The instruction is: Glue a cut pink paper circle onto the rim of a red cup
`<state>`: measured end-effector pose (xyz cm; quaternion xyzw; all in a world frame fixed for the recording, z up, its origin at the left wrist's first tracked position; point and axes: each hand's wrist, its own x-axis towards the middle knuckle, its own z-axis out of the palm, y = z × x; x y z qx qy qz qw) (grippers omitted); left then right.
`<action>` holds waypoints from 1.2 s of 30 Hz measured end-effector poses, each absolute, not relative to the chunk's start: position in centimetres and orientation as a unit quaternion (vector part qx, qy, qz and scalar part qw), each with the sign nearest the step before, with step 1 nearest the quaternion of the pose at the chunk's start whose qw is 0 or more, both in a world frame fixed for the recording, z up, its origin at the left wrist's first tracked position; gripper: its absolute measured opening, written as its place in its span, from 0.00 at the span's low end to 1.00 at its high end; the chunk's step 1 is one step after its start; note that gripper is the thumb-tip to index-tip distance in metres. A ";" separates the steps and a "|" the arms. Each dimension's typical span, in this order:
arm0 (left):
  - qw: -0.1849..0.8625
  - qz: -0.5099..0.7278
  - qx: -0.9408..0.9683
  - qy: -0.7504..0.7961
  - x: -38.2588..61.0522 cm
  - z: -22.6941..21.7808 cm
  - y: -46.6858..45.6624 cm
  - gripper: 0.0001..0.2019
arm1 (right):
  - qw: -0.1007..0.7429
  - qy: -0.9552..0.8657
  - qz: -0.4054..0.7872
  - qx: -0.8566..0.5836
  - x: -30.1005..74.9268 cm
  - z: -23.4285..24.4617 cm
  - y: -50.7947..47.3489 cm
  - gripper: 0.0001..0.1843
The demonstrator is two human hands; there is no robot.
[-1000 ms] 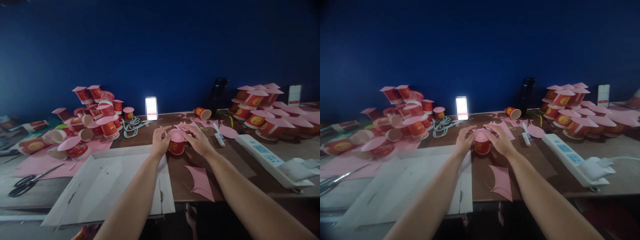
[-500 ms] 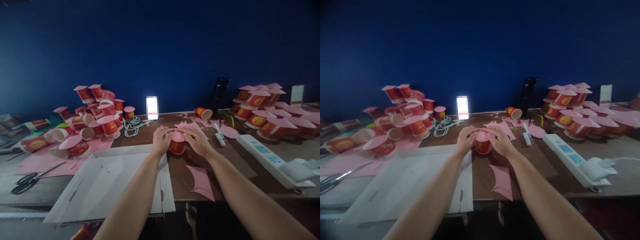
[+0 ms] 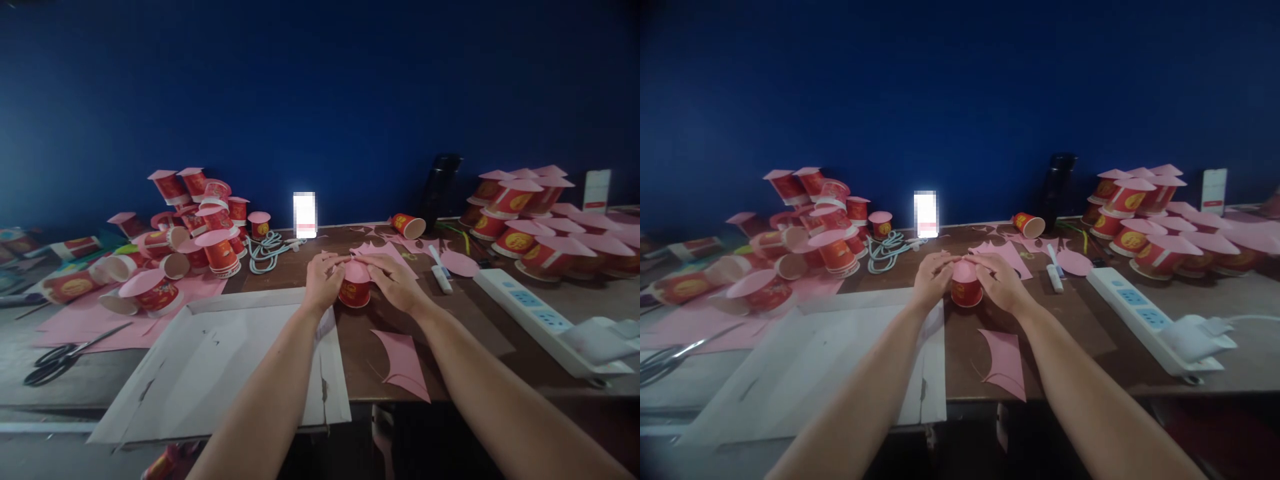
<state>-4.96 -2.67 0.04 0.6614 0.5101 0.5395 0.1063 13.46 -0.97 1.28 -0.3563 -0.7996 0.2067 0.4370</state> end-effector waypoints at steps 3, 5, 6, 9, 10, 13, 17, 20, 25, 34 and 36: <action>0.105 0.539 0.662 0.510 -5.0 0.1 -2.7 0.12 | 0.433 -0.799 0.208 -0.361 13.5 1.3 -1.0 0.19; 0.105 0.536 0.663 0.512 -5.0 0.1 -2.7 0.12 | 0.432 -0.798 0.208 -0.364 13.5 1.3 -1.1 0.19; 0.105 0.533 0.663 0.514 -5.0 0.1 -2.7 0.12 | 0.431 -0.798 0.209 -0.365 13.5 1.3 -1.1 0.19; 0.107 0.526 0.666 0.518 -5.1 0.1 -2.7 0.12 | 0.427 -0.800 0.209 -0.367 13.5 1.4 -1.2 0.19; 0.107 0.524 0.667 0.518 -5.1 0.1 -2.7 0.13 | 0.425 -0.801 0.210 -0.366 13.5 1.4 -1.2 0.19; 0.106 0.520 0.669 0.520 -5.1 0.2 -2.7 0.13 | 0.421 -0.801 0.217 -0.367 13.5 1.5 -1.2 0.19; 0.106 0.516 0.671 0.522 -5.0 0.2 -2.7 0.13 | 0.416 -0.800 0.222 -0.371 13.5 1.4 -1.2 0.20; 0.107 0.519 0.671 0.519 -5.0 0.2 -2.7 0.13 | 0.414 -0.802 0.218 -0.371 13.5 1.3 -1.1 0.20; 0.109 0.521 0.671 0.516 -5.0 0.2 -2.8 0.13 | 0.415 -0.802 0.215 -0.372 13.5 1.4 -1.2 0.19; 0.108 0.518 0.674 0.516 -5.1 0.2 -2.8 0.13 | 0.408 -0.803 0.215 -0.379 13.5 1.6 -1.1 0.19; 0.109 0.520 0.674 0.514 -5.0 0.2 -2.8 0.13 | 0.406 -0.803 0.215 -0.379 13.5 1.5 -1.1 0.19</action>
